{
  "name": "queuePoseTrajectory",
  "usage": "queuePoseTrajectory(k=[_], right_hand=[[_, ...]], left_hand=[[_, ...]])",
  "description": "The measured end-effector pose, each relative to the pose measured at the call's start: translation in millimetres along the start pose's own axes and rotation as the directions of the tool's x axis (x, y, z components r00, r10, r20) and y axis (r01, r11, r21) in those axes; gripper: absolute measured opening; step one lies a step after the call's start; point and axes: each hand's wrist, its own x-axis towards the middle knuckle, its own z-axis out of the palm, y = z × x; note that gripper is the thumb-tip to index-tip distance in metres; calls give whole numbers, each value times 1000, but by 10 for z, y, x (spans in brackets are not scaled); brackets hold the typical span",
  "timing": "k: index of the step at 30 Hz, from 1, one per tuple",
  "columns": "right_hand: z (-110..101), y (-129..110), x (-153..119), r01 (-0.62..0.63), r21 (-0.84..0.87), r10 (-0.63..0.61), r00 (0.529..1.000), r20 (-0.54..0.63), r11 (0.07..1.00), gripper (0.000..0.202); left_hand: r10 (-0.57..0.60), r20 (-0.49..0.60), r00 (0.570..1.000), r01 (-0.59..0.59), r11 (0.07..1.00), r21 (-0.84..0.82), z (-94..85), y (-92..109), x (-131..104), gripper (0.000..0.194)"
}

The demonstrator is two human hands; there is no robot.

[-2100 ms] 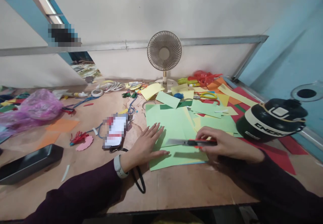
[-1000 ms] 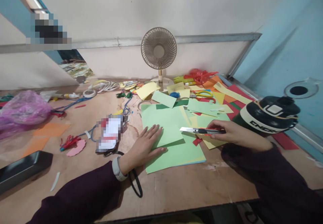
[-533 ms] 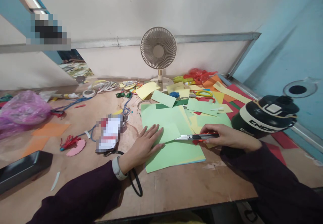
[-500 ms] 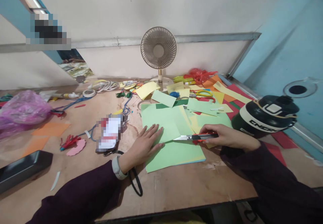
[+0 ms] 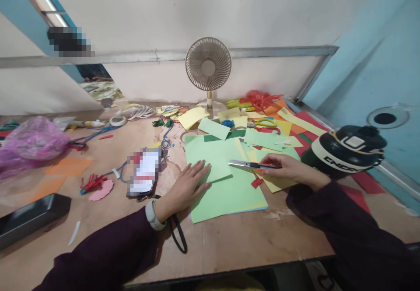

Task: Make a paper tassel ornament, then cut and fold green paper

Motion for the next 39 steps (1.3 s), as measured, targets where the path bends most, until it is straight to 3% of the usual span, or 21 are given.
queuePoseTrajectory(k=[7, 16, 29, 32, 37, 39], right_hand=[[77, 24, 40, -9, 63, 12, 999, -47, 998, 47], [202, -91, 31, -29, 200, 25, 999, 25, 979, 36], [278, -181, -33, 283, -39, -285, 957, -60, 958, 29], [266, -161, -32, 227, 9, -226, 973, -48, 974, 30], [270, -31, 75, 76, 181, -24, 962, -271, 980, 37], [302, -3, 120, 42, 262, 29, 965, -261, 964, 37]], left_hand=[[2, -1, 1000, -2, 1000, 5, 1, 6, 0, 55], [-35, -17, 999, 34, 998, -46, -50, 22, 20, 61], [-106, -162, 981, 63, 966, -249, -126, -11, 29, 79], [-110, -163, 981, 69, 969, -237, -102, -35, 42, 72], [-147, -125, 981, 121, 974, -194, -32, -73, 58, 64], [-141, -115, 983, 119, 977, -179, -18, -78, 58, 63]])
